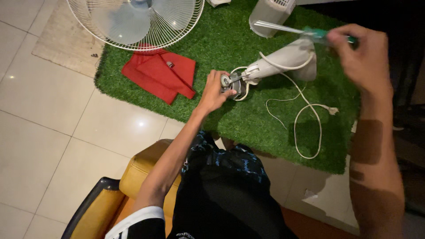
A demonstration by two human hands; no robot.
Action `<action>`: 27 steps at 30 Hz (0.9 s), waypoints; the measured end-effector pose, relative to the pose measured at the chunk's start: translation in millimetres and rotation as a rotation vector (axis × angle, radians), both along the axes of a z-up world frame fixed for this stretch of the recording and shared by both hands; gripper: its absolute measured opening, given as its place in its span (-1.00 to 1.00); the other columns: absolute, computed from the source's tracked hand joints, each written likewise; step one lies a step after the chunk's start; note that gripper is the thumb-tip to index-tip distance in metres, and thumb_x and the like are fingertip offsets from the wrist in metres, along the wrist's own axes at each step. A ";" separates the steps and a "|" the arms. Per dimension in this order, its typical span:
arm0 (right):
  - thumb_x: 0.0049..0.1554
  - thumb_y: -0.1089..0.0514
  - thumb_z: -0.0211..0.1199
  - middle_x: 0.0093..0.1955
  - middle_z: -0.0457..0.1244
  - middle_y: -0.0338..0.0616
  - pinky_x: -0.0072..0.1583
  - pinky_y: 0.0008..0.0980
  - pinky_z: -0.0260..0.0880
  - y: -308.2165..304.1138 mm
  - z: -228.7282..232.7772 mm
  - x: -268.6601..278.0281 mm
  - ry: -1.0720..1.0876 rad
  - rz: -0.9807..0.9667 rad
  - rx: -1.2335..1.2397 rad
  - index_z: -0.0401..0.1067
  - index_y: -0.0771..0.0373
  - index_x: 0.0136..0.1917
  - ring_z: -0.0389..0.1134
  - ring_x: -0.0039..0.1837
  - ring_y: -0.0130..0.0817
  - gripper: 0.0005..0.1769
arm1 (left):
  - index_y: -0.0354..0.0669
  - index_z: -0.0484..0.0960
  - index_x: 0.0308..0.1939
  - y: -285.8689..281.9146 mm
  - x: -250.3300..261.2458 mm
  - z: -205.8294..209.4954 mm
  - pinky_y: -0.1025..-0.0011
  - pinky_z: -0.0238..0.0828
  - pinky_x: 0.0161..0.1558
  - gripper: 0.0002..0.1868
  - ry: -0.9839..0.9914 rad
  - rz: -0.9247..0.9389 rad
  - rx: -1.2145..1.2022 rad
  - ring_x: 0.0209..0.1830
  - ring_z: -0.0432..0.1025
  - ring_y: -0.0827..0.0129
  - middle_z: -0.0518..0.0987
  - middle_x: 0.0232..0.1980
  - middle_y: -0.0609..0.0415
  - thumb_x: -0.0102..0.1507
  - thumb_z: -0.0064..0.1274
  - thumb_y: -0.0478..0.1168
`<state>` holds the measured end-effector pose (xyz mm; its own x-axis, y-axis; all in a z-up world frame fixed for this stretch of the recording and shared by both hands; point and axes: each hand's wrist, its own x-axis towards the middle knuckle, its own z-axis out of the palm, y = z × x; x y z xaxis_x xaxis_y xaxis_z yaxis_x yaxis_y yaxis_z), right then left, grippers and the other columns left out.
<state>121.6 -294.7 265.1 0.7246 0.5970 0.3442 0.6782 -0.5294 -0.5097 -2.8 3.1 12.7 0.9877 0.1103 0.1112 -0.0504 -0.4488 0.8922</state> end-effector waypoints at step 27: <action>0.51 -0.12 -0.04 -0.10 0.14 -0.34 0.08 -0.45 0.19 -5.5 -165.3 85.6 0.394 -0.235 0.429 0.31 0.23 0.03 0.12 0.00 -0.51 -0.60 | -0.19 0.43 0.15 18.1 28.9 -22.8 0.17 0.34 0.19 -0.28 0.036 -0.083 -0.035 0.13 0.35 0.08 0.37 0.07 -0.08 0.05 0.48 -0.05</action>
